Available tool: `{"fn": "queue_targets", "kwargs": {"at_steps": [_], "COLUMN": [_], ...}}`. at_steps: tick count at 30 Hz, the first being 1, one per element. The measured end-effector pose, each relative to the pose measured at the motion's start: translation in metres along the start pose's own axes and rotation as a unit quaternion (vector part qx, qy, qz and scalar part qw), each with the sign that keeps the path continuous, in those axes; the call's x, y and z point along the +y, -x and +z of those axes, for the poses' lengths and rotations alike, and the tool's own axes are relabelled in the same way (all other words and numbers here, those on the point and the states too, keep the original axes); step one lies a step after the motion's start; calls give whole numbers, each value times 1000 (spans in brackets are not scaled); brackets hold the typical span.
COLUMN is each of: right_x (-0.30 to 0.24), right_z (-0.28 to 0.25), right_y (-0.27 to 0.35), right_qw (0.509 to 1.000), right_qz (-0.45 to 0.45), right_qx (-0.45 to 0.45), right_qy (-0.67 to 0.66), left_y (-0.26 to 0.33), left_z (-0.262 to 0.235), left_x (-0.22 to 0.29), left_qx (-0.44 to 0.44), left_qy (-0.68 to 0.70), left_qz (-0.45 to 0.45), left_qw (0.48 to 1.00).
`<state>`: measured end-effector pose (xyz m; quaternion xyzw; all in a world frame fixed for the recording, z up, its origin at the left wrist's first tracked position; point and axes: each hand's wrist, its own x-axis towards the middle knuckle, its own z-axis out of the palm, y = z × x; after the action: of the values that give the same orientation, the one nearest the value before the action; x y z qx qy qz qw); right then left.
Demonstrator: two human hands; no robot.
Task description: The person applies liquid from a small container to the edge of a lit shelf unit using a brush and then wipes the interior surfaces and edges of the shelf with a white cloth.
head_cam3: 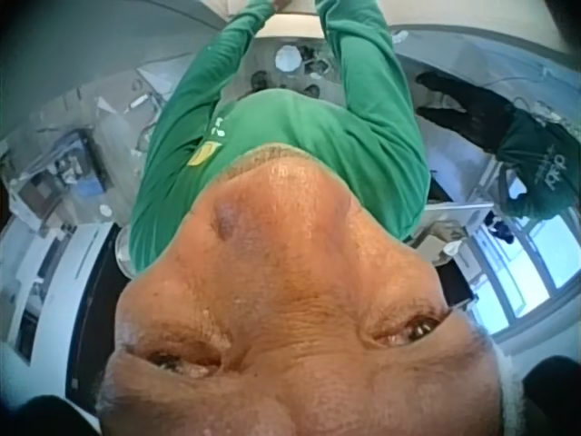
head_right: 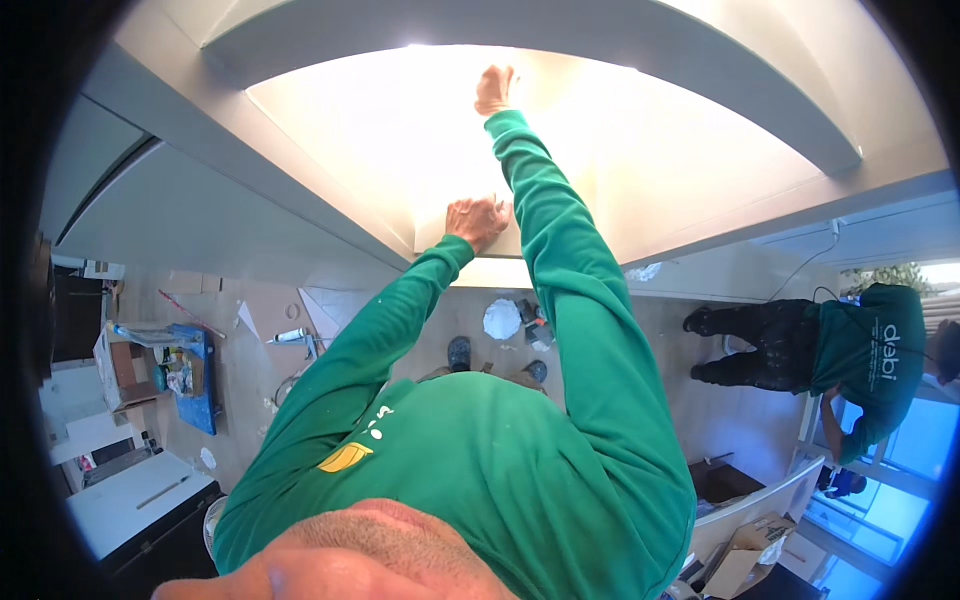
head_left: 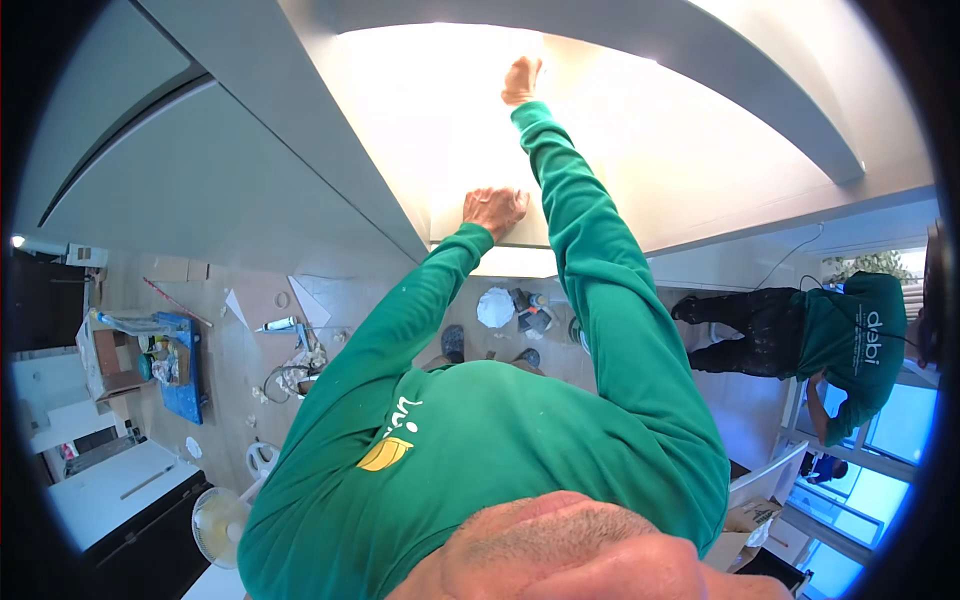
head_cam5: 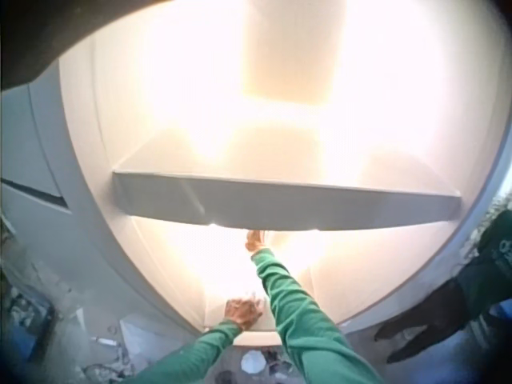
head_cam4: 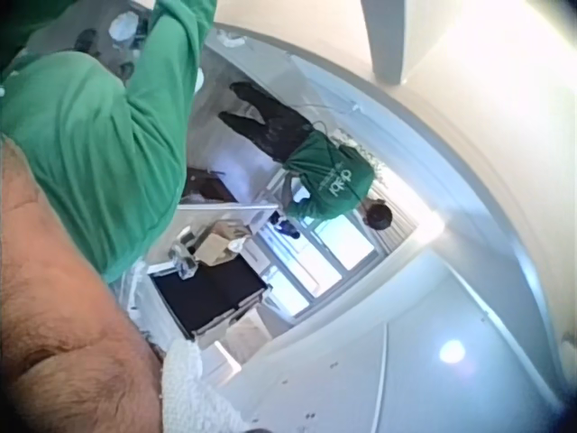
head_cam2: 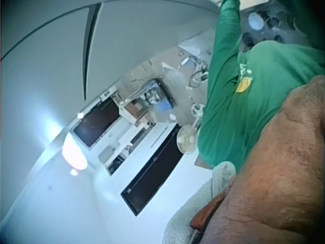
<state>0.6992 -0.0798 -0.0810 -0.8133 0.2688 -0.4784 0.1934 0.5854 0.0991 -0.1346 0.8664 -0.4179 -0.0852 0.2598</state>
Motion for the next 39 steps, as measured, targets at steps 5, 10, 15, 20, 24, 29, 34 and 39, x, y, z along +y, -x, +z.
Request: {"fn": "queue_targets", "kwargs": {"at_steps": [5, 10, 15, 20, 24, 29, 34, 39], "right_x": [4, 65, 47, 39, 41, -32, 21, 27], "right_z": [-19, -52, -113, -69, -21, -76, -135, -99], "right_y": [-44, 48, -11, -48, -17, 46, 36, -23], "right_qw": [998, 992, 961, 973, 986, 986, 986, 975], "right_qz": [-9, 23, -10, 32, 82, 49, 164, -1], "right_qx": [34, -102, 275, 227, -130, 17, 1, 213], "right_qy": [52, 75, 22, -38, -64, -157, -11, 58], "left_y": [-2, -5, -5, -3, -6, -3, -4, -3], "left_z": [0, 2, 3, 0, 7, 4, 1, 1], "left_x": [16, 17, 6, 14, 38, 1, 19, 15], "left_qx": [-30, -44, -1, 9, -29, 24, -2, -4], "left_qy": [-1, -11, -15, -24, -21, -24, -28, -19], "left_qz": [12, 4, -1, 2, 36, -16, -1, -4], "left_qw": [999, 999, 1000, 1000, 999, 999, 1000, 1000]}}
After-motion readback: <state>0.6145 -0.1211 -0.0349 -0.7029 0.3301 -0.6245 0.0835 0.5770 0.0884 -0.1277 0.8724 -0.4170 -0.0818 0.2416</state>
